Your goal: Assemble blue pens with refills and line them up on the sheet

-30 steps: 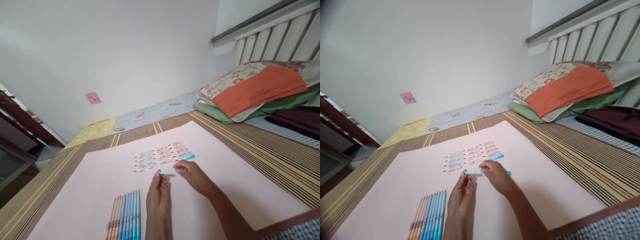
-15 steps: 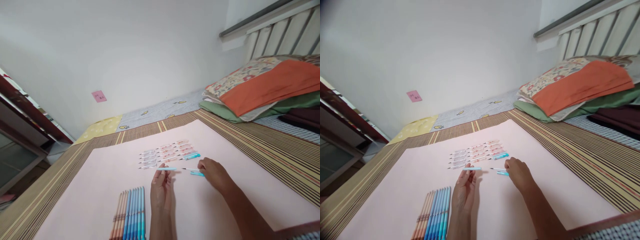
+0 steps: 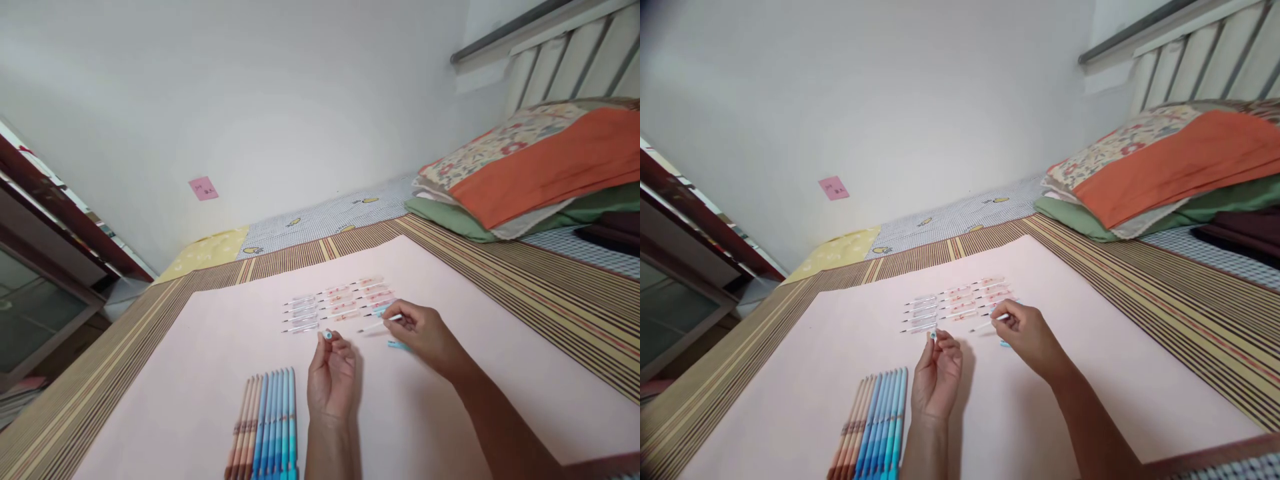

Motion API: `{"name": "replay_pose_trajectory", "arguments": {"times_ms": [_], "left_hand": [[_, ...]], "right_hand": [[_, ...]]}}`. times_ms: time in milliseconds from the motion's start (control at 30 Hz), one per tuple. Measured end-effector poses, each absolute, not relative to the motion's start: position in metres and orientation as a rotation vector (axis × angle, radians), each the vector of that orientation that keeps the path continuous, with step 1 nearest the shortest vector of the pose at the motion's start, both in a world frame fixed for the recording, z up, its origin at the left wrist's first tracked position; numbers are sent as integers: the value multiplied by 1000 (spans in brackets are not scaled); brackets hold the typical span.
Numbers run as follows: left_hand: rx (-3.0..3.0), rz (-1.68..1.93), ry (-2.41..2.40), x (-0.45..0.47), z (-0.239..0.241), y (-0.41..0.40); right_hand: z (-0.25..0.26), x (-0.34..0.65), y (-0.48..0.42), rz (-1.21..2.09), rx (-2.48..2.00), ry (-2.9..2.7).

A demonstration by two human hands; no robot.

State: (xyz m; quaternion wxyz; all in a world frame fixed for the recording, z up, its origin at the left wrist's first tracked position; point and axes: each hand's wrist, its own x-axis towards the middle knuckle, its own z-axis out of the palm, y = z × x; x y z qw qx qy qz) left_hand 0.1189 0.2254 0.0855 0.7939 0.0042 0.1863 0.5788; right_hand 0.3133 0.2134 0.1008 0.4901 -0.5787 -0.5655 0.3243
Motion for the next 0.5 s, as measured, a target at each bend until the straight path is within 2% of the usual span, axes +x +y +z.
{"name": "replay_pose_trajectory", "arguments": {"times_ms": [200, 500], "left_hand": [[-161, 1317, 504, 121, 87, 228], [-156, 1371, 589, 124, 94, 226]], "right_hand": [[122, 304, 206, 852, -1172, -1188], [126, 295, 201, 858, -1197, -1192]]}}
